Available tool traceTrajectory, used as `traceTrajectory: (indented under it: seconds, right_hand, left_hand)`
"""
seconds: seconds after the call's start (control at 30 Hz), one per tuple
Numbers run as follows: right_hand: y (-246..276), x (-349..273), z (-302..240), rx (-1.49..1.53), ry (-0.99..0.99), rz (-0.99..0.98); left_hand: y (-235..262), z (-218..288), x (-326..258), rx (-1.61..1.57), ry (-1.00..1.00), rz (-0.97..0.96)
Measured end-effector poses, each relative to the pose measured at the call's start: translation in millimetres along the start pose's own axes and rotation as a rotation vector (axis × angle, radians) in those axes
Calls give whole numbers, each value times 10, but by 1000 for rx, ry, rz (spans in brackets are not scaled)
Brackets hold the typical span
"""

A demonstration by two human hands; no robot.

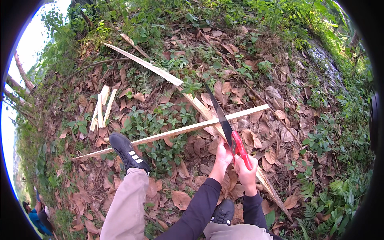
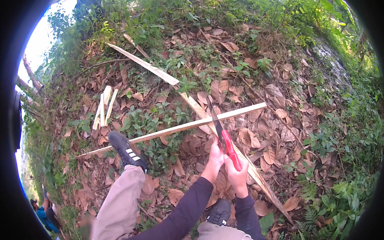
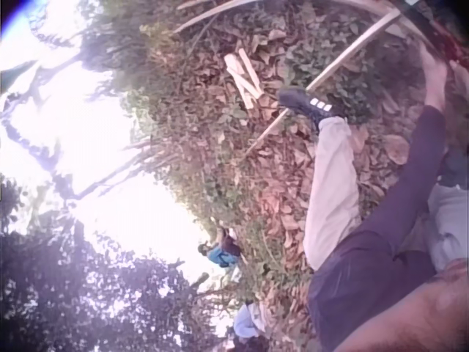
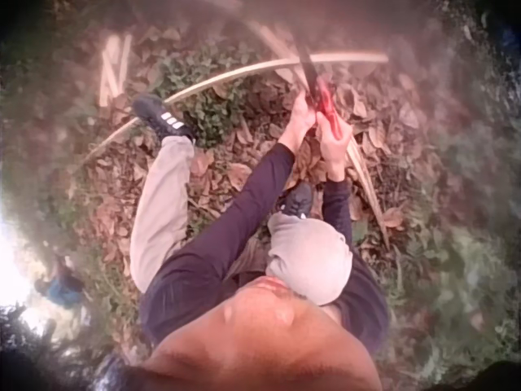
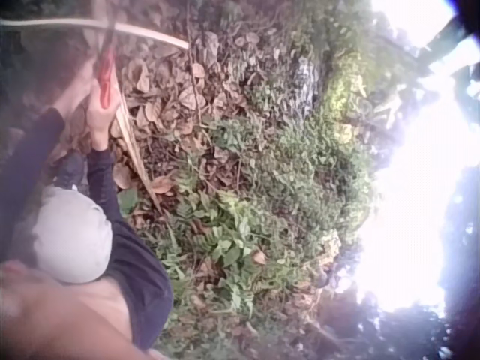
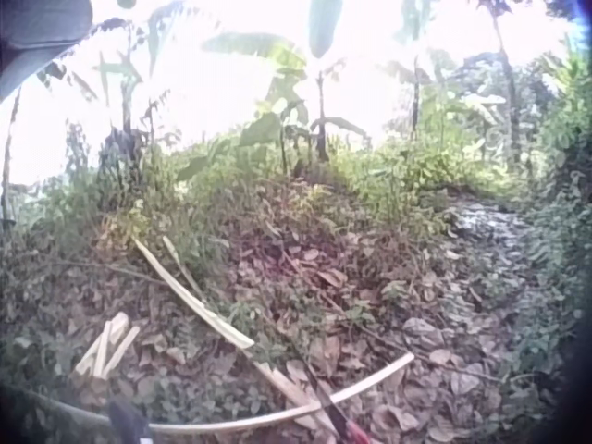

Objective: The person uses a red folding saw to cut a long piece of bamboo lying on the forest floor. They hold the bamboo steady with their left hand while sawing with their right hand, creating smaller segments.

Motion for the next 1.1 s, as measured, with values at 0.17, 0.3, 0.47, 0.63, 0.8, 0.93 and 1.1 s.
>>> traceTrajectory:
  seconds: [0.17,0.3,0.47,0.63,0.8,0.93,1.1]
  right_hand:
    - [21,-6,155,12,-10,-30]
    - [96,-24,221,-6,29,19]
    - [229,-20,372,2,37,23]
    - [91,-54,376,-107,84,-26]
    - [370,-91,507,-55,30,65]
    - [214,-100,540,-37,37,20]
    - [204,-78,490,-7,35,21]
  left_hand:
    - [168,46,35,-42,-23,20]
    - [-15,67,-33,-6,-71,12]
    - [-69,97,2,66,-29,92]
    - [189,456,-69,354,-217,388]
    - [-1340,1464,-1017,1411,-1105,426]
    - [-1662,2243,-707,2186,-1171,473]
    - [-1349,2189,-340,2562,-693,530]
Point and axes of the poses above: each hand's wrist, its own x-axis towards the middle knuckle, its own y-axis out of the back of the hand, z = x × y, the point moved 10 cm from there along x, towards the middle knuckle, and after that the axes turned 3 degrees about y, right-handed, at the moved point
